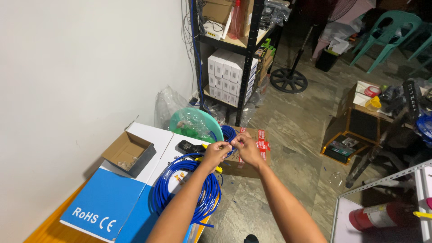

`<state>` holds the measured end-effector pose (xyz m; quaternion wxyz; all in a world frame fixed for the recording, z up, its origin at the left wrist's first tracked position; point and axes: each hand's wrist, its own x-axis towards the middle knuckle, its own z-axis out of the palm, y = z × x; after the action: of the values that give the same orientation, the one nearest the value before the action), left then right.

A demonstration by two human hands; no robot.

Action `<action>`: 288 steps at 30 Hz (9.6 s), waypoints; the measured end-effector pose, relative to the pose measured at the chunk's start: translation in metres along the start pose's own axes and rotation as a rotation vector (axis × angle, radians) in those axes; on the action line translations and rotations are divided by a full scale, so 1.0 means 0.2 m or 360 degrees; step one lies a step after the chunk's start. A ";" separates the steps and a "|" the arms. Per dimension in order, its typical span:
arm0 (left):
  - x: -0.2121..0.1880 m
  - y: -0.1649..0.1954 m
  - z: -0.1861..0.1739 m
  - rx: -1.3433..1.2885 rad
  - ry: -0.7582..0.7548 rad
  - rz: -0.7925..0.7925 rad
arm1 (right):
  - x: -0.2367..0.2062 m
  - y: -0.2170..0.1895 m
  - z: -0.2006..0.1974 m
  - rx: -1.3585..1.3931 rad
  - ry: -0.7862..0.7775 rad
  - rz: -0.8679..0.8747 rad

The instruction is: The person works at a bench with a coiled blue cable, attaching small connectors to the cable ends by hand. They pick up a yellow-handled pliers-like tool to crimp or secure a connector, then continue fitting connectors to the cable ends and set the tool down on the bench.

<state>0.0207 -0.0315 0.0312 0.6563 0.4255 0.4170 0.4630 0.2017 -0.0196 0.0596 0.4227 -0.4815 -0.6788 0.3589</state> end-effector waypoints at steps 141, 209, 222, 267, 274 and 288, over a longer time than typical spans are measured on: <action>0.04 -0.05 -0.07 -0.0496 -0.0163 0.0045 | -0.13 -0.04 0.14 0.0637 0.0151 0.0666; 0.05 -0.04 -0.08 -0.0391 -0.0194 -0.0092 | -0.13 -0.03 0.07 0.1242 0.0005 0.0813; 0.06 -0.05 -0.08 -0.0343 -0.0155 -0.0081 | -0.12 0.06 0.06 0.1087 0.0216 0.0475; 0.04 -0.03 -0.08 -0.0438 -0.0220 -0.0030 | -0.16 -0.12 0.12 0.0487 0.0364 0.0434; 0.03 -0.03 -0.09 -0.0452 -0.0240 -0.0066 | -0.13 -0.16 0.10 0.0503 0.0251 0.0624; 0.03 -0.03 -0.09 -0.0499 -0.0261 -0.0066 | -0.13 -0.13 0.15 0.0486 0.0417 0.0281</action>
<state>0.0062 -0.0231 0.0194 0.7559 0.3454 0.2935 0.4724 0.1699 -0.0541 0.0662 0.5421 -0.5121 -0.5110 0.4275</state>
